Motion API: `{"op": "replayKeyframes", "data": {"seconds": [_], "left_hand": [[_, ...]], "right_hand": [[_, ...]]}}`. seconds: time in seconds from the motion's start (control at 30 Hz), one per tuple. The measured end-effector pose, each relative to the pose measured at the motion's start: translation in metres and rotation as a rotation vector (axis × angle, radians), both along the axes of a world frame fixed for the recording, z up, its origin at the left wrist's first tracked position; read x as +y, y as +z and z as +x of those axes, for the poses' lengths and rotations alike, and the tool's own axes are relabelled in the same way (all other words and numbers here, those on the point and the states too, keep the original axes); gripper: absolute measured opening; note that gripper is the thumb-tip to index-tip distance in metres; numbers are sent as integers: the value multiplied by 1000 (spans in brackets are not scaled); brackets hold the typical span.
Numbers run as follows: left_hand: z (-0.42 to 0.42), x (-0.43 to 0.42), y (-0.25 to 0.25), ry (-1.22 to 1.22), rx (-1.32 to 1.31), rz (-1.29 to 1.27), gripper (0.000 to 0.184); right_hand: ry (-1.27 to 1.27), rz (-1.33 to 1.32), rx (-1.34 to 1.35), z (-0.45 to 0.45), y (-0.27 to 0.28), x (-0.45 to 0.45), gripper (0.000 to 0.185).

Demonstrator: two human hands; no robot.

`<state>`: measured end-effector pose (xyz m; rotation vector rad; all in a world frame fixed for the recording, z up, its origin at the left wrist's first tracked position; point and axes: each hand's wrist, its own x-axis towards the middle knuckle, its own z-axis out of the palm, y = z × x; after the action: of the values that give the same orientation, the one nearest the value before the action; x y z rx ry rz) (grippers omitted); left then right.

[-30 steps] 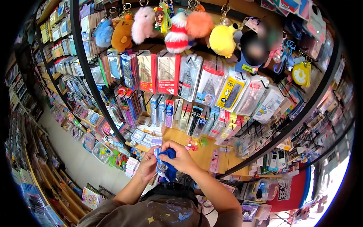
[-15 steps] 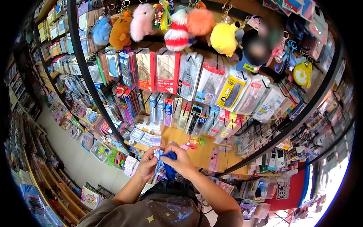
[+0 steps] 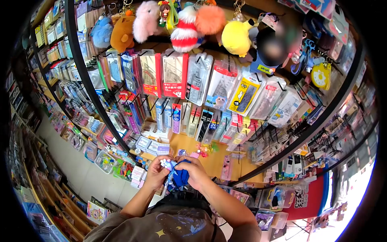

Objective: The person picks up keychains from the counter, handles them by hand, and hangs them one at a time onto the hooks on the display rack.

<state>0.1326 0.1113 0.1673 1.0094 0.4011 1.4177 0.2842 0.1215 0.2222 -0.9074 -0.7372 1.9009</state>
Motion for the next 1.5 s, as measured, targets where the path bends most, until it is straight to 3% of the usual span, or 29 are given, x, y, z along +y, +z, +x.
{"op": "replayKeyframes", "data": {"seconds": [0.2,0.4,0.5,0.6,0.7,0.87,1.2,1.5], "left_hand": [[-3,3,1,17,63,58,32],[-1,4,-7,-136,-251,-154,36],[0,6,-6,-191,-352,-234,39],[2,5,-9,-255,-425,-302,40],[7,4,-6,-251,-410,-365,43],[1,8,-27,-276,-381,-388,51],[1,6,1,-253,-406,-416,64],[0,8,5,-231,-208,-278,40]], "right_hand": [[-69,-68,-16,-5,4,0,12],[-79,-82,-55,-5,3,5,13],[-43,2,-13,-4,9,5,13],[37,570,-319,-2,2,11,12],[-23,658,-526,-8,5,12,12],[-132,585,-533,-21,-19,14,10],[80,811,-480,-4,-3,12,14],[27,666,-310,5,2,10,12]]}}
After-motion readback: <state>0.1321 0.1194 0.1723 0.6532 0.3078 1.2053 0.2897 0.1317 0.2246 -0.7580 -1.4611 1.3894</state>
